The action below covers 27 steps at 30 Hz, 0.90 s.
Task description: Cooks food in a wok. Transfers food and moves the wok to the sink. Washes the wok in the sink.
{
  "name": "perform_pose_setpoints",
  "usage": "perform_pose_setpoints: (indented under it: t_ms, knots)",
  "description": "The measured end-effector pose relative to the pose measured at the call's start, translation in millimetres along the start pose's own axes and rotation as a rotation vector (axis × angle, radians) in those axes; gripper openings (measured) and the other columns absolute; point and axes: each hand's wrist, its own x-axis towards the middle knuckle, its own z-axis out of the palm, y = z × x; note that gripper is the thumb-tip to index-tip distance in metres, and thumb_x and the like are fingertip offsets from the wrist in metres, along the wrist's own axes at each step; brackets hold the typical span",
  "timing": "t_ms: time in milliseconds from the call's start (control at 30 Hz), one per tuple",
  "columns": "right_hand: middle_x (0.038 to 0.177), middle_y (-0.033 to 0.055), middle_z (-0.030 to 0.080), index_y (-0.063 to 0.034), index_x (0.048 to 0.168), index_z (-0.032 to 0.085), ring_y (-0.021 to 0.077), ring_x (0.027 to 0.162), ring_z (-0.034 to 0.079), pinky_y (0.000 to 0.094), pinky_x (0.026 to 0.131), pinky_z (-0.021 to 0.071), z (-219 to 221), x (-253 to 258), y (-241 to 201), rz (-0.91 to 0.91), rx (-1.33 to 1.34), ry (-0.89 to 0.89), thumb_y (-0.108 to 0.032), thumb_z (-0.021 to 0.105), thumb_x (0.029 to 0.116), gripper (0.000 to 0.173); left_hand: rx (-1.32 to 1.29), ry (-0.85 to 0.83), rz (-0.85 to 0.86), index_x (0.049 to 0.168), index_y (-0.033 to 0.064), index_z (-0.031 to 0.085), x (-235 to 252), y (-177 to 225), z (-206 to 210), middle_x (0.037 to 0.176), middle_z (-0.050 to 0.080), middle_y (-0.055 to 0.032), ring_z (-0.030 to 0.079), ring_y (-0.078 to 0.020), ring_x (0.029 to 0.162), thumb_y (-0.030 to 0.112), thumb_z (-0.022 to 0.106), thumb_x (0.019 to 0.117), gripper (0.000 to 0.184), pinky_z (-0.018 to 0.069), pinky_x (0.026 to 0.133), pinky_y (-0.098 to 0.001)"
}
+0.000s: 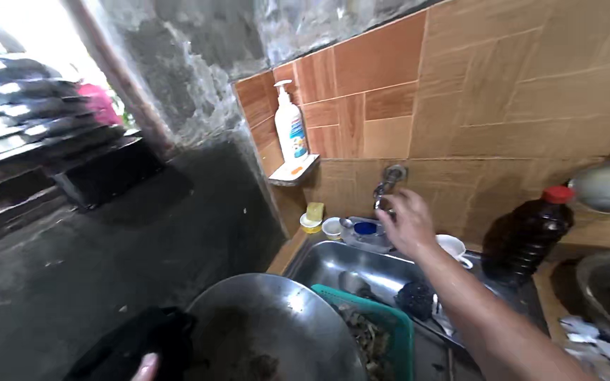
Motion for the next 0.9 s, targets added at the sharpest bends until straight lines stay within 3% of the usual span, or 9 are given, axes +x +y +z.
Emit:
perform_pose_setpoints:
  t_ms: [133, 267, 333, 400, 500, 600, 700, 800, 900]
  knots:
    - [0.16, 0.0271, 0.037, -0.007, 0.126, 0.072, 0.0508, 0.153, 0.021, 0.0745, 0.118, 0.0175, 11, 61, -9, -0.003, -0.198, -0.148, -0.049, 0.047, 0.1073, 0.052, -0.064, -0.092, -0.108, 0.122, -0.0018, 0.048, 26, -38, 66, 0.093, 0.072, 0.0017, 0.072, -0.0046, 0.085, -0.011, 0.065, 0.0833, 0.043, 0.0636, 0.078, -0.0267]
    - [0.16, 0.0274, 0.039, -0.004, 0.131, 0.07, 0.0524, 0.155, 0.014, 0.0791, 0.118, 0.0061, -15, 72, 20, 0.307, -0.369, -0.126, -0.053, 0.035, 0.1094, 0.064, -0.101, -0.168, -0.167, 0.124, -0.0038, 0.046, 44, -71, 106, 0.097, 0.071, 0.0012, 0.072, -0.003, 0.088, -0.014, 0.067, 0.078, 0.052, 0.0629, 0.08, -0.0252]
    - [0.157, 0.0336, 0.039, -0.0004, 0.14, 0.061, 0.0556, 0.151, 0.022, 0.0788, 0.115, 0.016, -22, 63, 31, 0.5, -0.363, -0.154, -0.05, 0.03, 0.1111, 0.065, -0.109, -0.192, -0.201, 0.128, -0.0049, 0.045, 52, -90, 121, 0.101, 0.071, -0.0005, 0.071, -0.0032, 0.091, -0.015, 0.069, 0.0759, 0.058, 0.0624, 0.082, -0.0253]
    - [0.146, 0.0361, 0.049, 0.0042, 0.144, 0.054, 0.052, 0.138, 0.046, 0.0688, 0.11, 0.0366, -16, 51, 34, 0.706, -0.175, -0.244, -0.043, 0.023, 0.1134, 0.064, -0.118, -0.222, -0.244, 0.13, -0.0056, 0.044, 55, -105, 140, 0.104, 0.07, -0.0019, 0.071, -0.0035, 0.093, -0.015, 0.069, 0.0755, 0.061, 0.0621, 0.083, -0.025]
    - [0.119, 0.0219, 0.065, -0.0004, 0.142, 0.052, 0.0284, 0.097, 0.068, 0.0428, 0.086, 0.056, 27, 39, 44, 0.912, 0.316, -0.431, -0.031, 0.03, 0.1145, 0.046, -0.119, -0.284, -0.299, 0.13, -0.0062, 0.045, 53, -125, 168, 0.104, 0.069, -0.003, 0.07, -0.0034, 0.093, -0.014, 0.072, 0.0747, 0.062, 0.0619, 0.082, -0.0241]
    - [0.112, 0.0179, 0.065, 0.0039, 0.136, 0.052, 0.0208, 0.09, 0.068, 0.0346, 0.083, 0.0562, 53, 38, 23, 1.052, 0.635, -0.368, -0.024, 0.037, 0.1138, 0.039, -0.135, -0.348, -0.347, 0.127, -0.0055, 0.047, 48, -139, 189, 0.1, 0.07, -0.0026, 0.071, -0.0041, 0.09, -0.015, 0.072, 0.0746, 0.058, 0.0625, 0.08, -0.0253]
    - [0.117, 0.0207, 0.066, 0.0058, 0.135, 0.055, 0.0229, 0.098, 0.068, 0.0369, 0.09, 0.0551, 63, 45, 10, 1.067, 0.664, -0.309, -0.024, 0.039, 0.113, 0.04, -0.166, -0.433, -0.375, 0.127, -0.0056, 0.046, 42, -148, 204, 0.1, 0.071, -0.001, 0.071, -0.0032, 0.089, -0.016, 0.069, 0.0758, 0.057, 0.0623, 0.079, -0.0245]
    - [0.108, 0.0159, 0.064, 0.0054, 0.131, 0.055, 0.0181, 0.089, 0.066, 0.0321, 0.082, 0.0557, 69, 51, 12, 1.105, 0.748, -0.306, -0.015, 0.042, 0.1112, 0.031, -0.184, -0.477, -0.441, 0.128, -0.0044, 0.045, 35, -154, 212, 0.1, 0.071, -0.0013, 0.071, -0.004, 0.088, -0.018, 0.069, 0.0768, 0.058, 0.0629, 0.079, -0.0253]
    - [0.112, 0.0177, 0.066, 0.0059, 0.133, 0.055, 0.0195, 0.092, 0.065, 0.0342, 0.085, 0.0542, 73, 49, 8, 1.049, 0.732, -0.298, -0.014, 0.044, 0.1102, 0.032, -0.195, -0.507, -0.46, 0.128, -0.0045, 0.045, 32, -162, 215, 0.1, 0.071, -0.0019, 0.071, -0.0045, 0.09, -0.017, 0.069, 0.0751, 0.059, 0.0629, 0.08, -0.0259]
